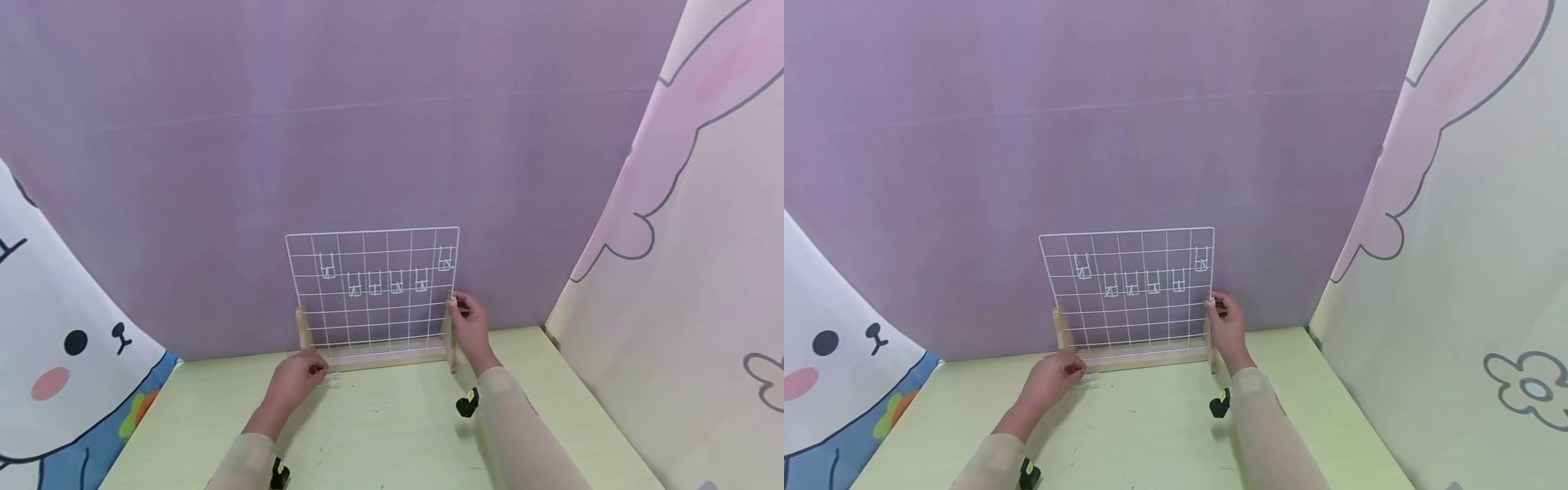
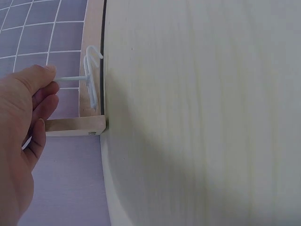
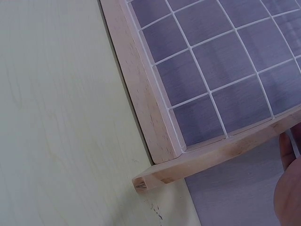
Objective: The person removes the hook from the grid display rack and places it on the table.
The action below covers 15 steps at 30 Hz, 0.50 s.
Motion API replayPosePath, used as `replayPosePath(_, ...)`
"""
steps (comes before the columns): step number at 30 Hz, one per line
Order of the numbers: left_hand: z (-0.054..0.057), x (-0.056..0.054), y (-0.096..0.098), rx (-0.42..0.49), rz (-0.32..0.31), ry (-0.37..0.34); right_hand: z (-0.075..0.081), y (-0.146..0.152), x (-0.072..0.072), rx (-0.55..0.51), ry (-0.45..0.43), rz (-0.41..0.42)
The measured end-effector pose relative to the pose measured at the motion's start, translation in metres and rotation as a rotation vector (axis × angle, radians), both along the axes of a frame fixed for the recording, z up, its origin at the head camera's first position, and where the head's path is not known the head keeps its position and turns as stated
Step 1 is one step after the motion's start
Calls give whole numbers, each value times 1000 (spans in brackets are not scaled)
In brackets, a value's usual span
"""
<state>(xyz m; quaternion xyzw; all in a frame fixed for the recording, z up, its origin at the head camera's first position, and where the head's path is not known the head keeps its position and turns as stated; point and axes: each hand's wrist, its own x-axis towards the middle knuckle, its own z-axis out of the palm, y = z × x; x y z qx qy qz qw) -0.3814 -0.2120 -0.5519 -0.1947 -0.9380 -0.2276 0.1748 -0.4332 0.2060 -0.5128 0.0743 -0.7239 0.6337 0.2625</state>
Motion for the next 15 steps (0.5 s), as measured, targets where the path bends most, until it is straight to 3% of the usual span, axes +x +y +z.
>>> replayPosePath(15,-7,0,1,-12,32,-9,2,-2,1,-12,-6,-11)
